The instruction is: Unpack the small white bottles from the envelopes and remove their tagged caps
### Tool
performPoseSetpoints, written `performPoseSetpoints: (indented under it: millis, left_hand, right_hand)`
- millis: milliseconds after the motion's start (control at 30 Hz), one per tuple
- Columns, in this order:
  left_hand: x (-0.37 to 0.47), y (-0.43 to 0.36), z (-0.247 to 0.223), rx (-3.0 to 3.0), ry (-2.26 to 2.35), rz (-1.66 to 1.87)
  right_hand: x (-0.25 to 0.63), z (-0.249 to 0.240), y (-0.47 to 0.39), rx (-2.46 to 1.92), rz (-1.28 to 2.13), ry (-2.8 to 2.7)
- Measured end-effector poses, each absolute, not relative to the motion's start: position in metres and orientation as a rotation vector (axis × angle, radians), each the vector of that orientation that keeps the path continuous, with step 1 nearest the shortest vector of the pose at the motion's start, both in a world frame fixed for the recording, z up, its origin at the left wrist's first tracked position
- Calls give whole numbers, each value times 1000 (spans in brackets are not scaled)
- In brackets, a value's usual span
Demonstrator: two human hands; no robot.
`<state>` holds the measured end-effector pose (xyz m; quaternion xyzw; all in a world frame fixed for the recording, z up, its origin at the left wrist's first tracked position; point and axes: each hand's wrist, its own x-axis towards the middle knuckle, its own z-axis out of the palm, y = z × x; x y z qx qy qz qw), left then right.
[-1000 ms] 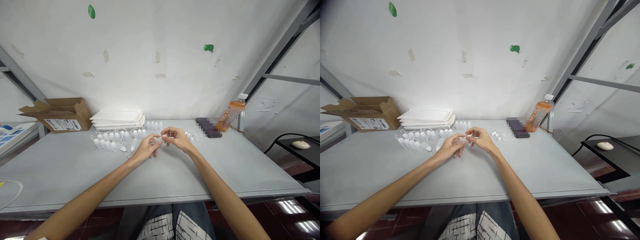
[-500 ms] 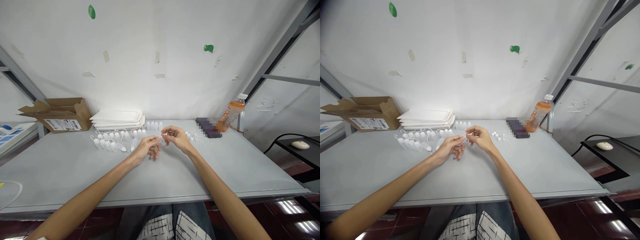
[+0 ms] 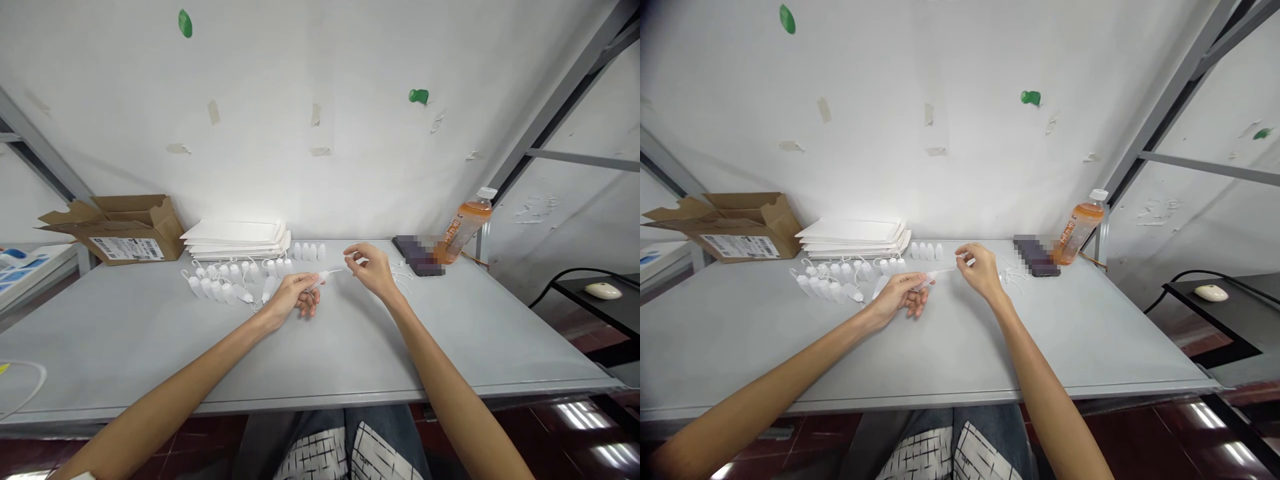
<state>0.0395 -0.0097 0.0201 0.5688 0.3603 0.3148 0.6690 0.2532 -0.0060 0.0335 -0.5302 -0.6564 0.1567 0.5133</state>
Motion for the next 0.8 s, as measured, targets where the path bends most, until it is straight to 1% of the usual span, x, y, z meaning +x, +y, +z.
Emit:
performPoseSetpoints:
  millis: [100, 267, 433, 567, 800]
  left_hand:
    - [39, -10, 20, 1288, 812, 709]
    - [39, -10, 20, 1301, 814, 703]
    - [38, -9, 18, 1309, 814, 695]
    - [38, -9, 17, 1318, 808, 688]
    - [38, -9, 16, 1325, 804, 678]
  right_hand:
    - [265, 33, -3, -1303, 226, -1624]
    - [284, 39, -2, -1427, 125, -1615]
    - [296, 44, -5, -1765, 23, -1563]
    - [301, 44, -7, -1978, -2, -1544]
    - [304, 46, -10, -2115, 38, -1694]
